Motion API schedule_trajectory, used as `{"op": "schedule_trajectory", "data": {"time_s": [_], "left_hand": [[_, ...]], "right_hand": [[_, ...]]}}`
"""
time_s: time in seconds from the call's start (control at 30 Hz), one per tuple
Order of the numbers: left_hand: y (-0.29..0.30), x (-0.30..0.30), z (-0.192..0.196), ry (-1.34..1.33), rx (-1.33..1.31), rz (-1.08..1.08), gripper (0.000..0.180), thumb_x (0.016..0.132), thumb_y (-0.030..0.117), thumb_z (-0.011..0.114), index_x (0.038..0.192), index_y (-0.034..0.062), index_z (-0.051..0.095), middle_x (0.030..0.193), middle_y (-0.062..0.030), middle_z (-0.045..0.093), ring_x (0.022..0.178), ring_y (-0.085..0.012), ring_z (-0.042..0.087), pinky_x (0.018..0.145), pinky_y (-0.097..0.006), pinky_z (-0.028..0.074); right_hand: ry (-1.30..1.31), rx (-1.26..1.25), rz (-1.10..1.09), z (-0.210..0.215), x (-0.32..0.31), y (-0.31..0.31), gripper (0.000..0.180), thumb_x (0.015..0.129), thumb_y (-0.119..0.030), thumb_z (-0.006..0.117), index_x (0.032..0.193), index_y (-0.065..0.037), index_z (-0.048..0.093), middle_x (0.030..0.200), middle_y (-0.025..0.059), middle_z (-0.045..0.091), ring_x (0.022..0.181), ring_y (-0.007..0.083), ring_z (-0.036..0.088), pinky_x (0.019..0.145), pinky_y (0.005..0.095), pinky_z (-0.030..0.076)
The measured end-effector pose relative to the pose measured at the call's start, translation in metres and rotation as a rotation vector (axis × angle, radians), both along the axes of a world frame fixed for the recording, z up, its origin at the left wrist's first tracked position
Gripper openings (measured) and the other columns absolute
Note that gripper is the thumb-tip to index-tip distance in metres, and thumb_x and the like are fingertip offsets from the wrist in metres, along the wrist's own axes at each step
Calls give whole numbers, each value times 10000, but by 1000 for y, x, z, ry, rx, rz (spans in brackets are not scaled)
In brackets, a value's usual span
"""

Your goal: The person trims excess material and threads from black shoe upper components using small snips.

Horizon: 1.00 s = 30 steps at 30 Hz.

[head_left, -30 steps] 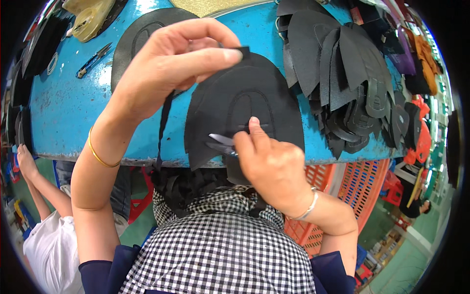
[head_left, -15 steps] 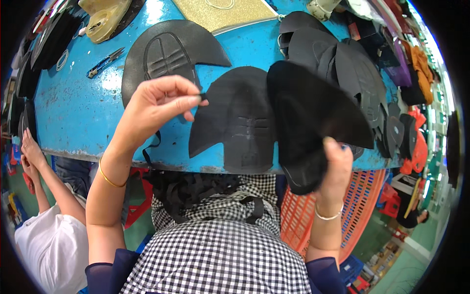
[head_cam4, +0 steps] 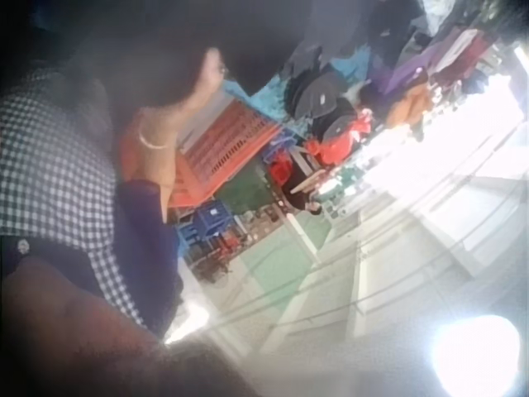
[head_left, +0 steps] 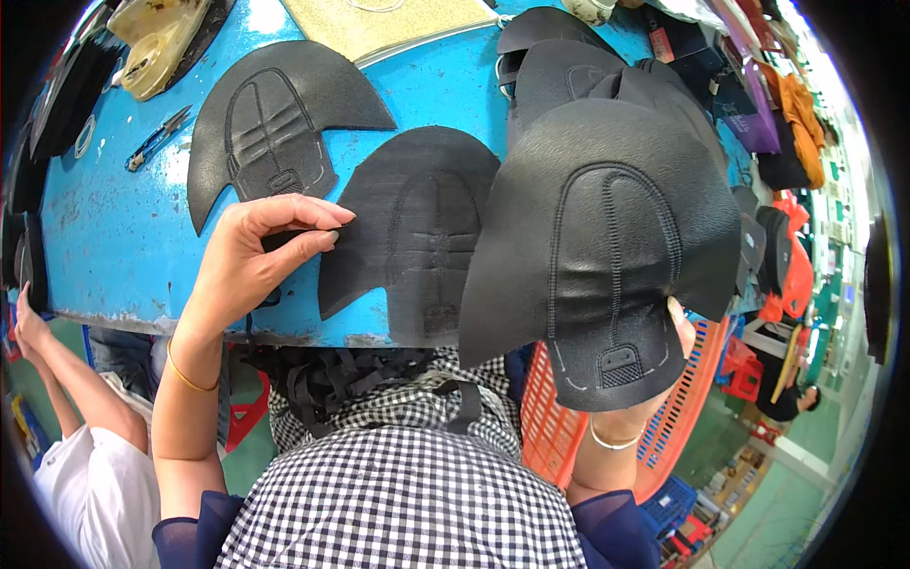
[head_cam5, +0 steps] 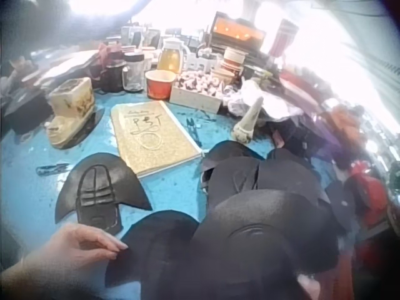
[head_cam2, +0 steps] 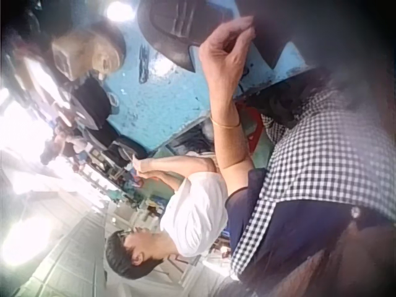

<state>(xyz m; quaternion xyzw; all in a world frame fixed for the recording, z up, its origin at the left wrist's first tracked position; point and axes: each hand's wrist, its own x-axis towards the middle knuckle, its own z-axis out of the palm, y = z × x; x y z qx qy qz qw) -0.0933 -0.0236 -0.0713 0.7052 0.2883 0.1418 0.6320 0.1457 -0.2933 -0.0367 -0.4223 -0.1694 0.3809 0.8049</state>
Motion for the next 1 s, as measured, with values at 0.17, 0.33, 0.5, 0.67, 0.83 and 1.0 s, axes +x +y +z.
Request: {"op": "schedule_trajectory", "data": {"time_s": [0.17,0.33,0.5,0.67,0.83,1.0], "left_hand": [[-2,1,-3,-4,67,28,65,856,-20,698,920,-29,701,1025,-82,745,939,-121,675,855,-271,537],[-3,1,-4,-24,171,-3,74,855,-39,688,927,-25,699,1032,-89,741,935,-122,674,836,-266,538],[-5,-3,-3,-50,276,20,50,830,-34,709,880,-27,704,941,-92,744,873,-121,681,777,-257,535],[-8,-3,11,134,233,-42,67,803,18,751,830,-29,712,788,-49,713,717,-95,648,691,-239,517],[7,0,14,152,120,-110,55,846,42,744,888,6,749,794,-43,722,634,-69,617,586,-215,498],[12,10,41,120,3,-157,93,876,66,739,946,5,729,777,-60,732,603,-45,626,517,-170,471]], "right_hand": [[34,-10,-89,-3,-8,-4,438,1009,-281,405,1309,12,529,1299,149,613,1157,250,615,1023,396,490],[-832,-301,-447,-18,1,-14,390,1009,-166,495,1312,78,516,1242,166,645,1109,225,640,963,332,518],[-236,1,-218,3,81,-28,315,1069,-270,429,1246,-46,563,1283,106,621,970,140,620,817,295,524],[-545,-119,-569,13,60,-24,232,1068,-274,439,1002,-70,528,897,21,510,586,78,353,535,239,305],[-1515,-553,352,-8,-24,25,548,706,-43,747,1243,-92,652,755,57,512,644,222,543,583,341,444],[-1651,-544,491,-18,-32,46,482,717,-84,756,1190,-103,669,760,55,517,658,230,559,601,372,470]]}}
